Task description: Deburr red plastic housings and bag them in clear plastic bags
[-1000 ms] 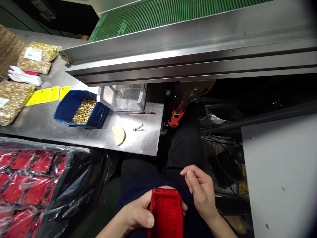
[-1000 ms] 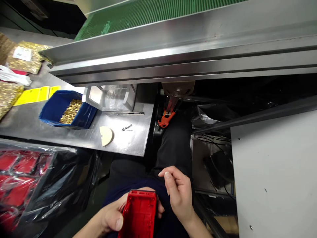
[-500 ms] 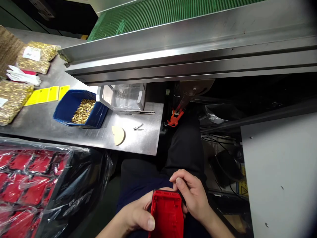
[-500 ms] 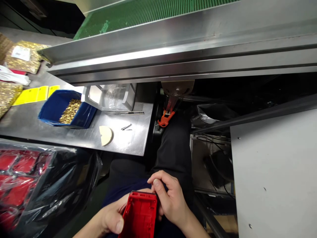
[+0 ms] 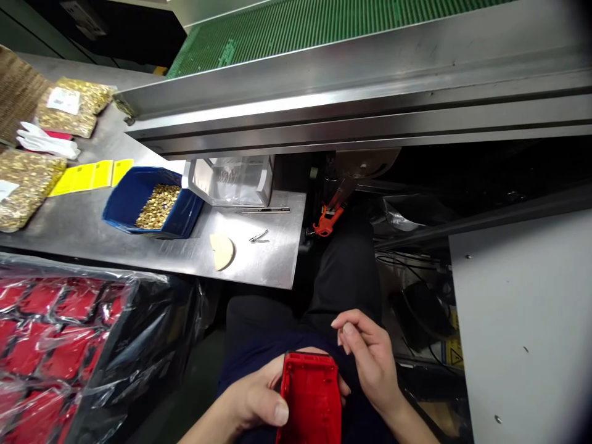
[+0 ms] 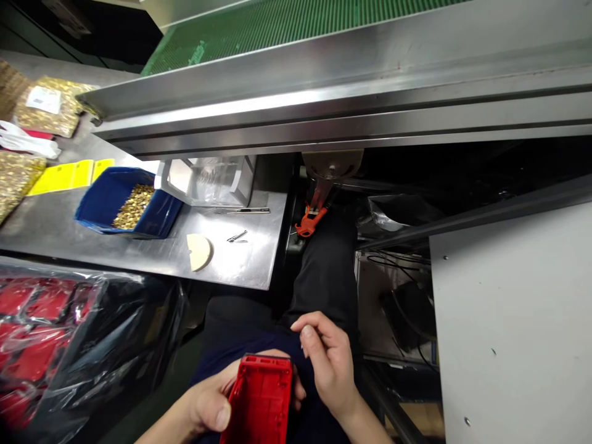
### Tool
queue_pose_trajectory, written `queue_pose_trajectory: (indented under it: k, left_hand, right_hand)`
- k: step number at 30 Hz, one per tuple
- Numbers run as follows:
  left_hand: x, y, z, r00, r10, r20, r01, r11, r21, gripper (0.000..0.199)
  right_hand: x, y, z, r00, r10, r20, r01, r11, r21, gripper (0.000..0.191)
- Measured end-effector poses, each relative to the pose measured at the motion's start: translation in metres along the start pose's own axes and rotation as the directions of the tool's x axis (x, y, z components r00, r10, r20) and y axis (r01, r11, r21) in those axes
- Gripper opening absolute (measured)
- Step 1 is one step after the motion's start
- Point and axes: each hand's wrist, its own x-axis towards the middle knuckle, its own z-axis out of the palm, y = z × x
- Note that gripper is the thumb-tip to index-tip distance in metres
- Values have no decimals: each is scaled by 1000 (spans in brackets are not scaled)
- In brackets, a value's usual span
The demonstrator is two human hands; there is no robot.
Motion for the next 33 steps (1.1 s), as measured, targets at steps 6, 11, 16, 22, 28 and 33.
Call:
queue_pose_trajectory:
  k: [6,11,16,22,28,33]
  left_hand:
    - [0,4,4,999,-23,-32,25,999,48,87]
    - [0,3,4,999,-20,-38,21,999,30,88]
    - [1,4,4,999,-24,-26,25,999,44,87]
    - [1,4,4,999,-26,-29,27,999,34,85]
    - [2,4,5,999,-25,-23,25,999,26,86]
    - [8,4,5,998,-49,29,48,997,54,89]
  right_hand:
    - [2,4,-7,1000,3,-11,-3,1000,18,25]
    - [3,2,-10,1000,8,15,-8,1000,11,24]
    - [3,3,-9,1000,10,17,-10,1000,8,25]
    - [5,0,-8,999,8,33,-8,1000,-6,27]
    - [9,-9,-8,992,-22,125,28,998,-47,24]
    - [23,-25,2,921,-61,385,52,998,33,31]
